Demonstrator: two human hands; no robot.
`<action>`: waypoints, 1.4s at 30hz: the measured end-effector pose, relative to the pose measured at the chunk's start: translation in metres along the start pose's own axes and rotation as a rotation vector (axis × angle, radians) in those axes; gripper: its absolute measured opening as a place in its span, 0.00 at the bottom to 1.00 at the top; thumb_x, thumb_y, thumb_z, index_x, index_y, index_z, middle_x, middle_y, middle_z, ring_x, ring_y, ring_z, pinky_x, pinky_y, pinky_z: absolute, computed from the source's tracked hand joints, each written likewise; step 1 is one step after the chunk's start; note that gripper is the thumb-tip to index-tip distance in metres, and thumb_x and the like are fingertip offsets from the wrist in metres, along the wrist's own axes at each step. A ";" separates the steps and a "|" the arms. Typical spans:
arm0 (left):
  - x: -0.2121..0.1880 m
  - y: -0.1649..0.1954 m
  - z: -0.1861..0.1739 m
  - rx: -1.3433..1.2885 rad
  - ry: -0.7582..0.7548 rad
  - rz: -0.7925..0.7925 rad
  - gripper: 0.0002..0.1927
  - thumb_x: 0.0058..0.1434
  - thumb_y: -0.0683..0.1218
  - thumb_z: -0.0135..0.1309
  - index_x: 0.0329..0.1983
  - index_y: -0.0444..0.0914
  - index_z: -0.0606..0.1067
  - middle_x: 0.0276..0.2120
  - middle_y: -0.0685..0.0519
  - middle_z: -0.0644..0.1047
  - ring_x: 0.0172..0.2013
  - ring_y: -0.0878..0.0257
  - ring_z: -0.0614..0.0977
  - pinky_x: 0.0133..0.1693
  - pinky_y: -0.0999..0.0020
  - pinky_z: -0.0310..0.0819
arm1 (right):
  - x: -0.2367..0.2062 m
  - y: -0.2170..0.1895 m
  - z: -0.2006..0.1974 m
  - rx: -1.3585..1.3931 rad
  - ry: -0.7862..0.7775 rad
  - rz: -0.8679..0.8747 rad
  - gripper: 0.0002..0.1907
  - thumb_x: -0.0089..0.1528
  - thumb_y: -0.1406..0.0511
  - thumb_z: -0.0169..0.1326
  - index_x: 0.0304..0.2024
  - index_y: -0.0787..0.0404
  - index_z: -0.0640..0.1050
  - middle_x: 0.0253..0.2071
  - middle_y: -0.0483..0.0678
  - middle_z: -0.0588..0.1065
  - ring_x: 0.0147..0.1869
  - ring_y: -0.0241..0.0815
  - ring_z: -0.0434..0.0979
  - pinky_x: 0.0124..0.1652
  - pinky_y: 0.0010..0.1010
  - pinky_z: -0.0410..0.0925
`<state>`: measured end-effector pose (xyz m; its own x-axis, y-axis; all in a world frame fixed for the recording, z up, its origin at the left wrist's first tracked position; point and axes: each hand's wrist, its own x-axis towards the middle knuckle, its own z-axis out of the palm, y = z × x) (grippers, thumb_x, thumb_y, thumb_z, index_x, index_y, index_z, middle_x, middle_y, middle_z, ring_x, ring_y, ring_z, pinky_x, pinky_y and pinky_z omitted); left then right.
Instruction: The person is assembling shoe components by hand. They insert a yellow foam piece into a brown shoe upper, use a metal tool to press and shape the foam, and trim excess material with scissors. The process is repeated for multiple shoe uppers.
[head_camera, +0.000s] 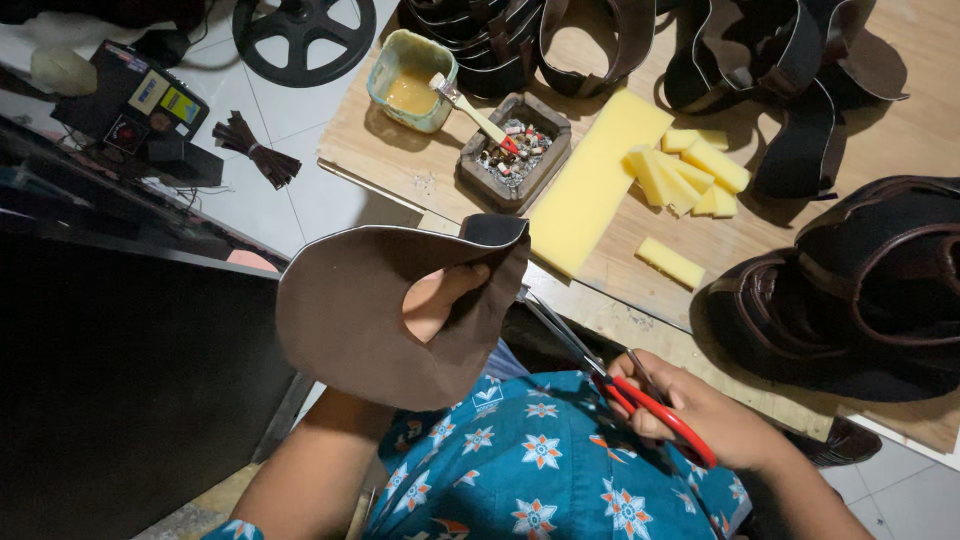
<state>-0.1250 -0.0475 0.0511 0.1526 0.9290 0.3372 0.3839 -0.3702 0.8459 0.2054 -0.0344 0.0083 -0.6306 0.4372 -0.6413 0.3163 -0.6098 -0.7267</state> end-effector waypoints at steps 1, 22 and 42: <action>0.000 -0.001 0.000 0.110 0.029 0.101 0.17 0.69 0.37 0.46 0.58 0.35 0.76 0.51 0.48 0.80 0.52 0.60 0.81 0.54 0.68 0.73 | 0.001 -0.001 0.001 0.009 0.014 0.019 0.21 0.53 0.67 0.59 0.48 0.62 0.70 0.34 0.44 0.70 0.29 0.31 0.63 0.29 0.23 0.59; 0.002 -0.020 0.008 -0.457 -0.111 -0.346 0.17 0.62 0.40 0.54 0.55 0.38 0.77 0.46 0.50 0.81 0.46 0.59 0.83 0.49 0.68 0.77 | 0.005 -0.012 0.010 -0.291 0.131 0.058 0.21 0.52 0.66 0.62 0.47 0.60 0.74 0.33 0.43 0.74 0.39 0.33 0.73 0.44 0.26 0.69; -0.017 -0.028 0.016 0.046 0.116 0.031 0.25 0.54 0.43 0.65 0.56 0.38 0.74 0.44 0.49 0.81 0.43 0.55 0.82 0.47 0.64 0.74 | 0.010 -0.010 0.007 -0.278 0.089 -0.014 0.14 0.58 0.65 0.57 0.45 0.62 0.72 0.29 0.43 0.74 0.34 0.31 0.72 0.38 0.23 0.68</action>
<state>-0.1240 -0.0534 0.0154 0.0600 0.9099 0.4104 0.4222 -0.3957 0.8156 0.1914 -0.0287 0.0111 -0.5756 0.5081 -0.6407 0.4980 -0.4037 -0.7675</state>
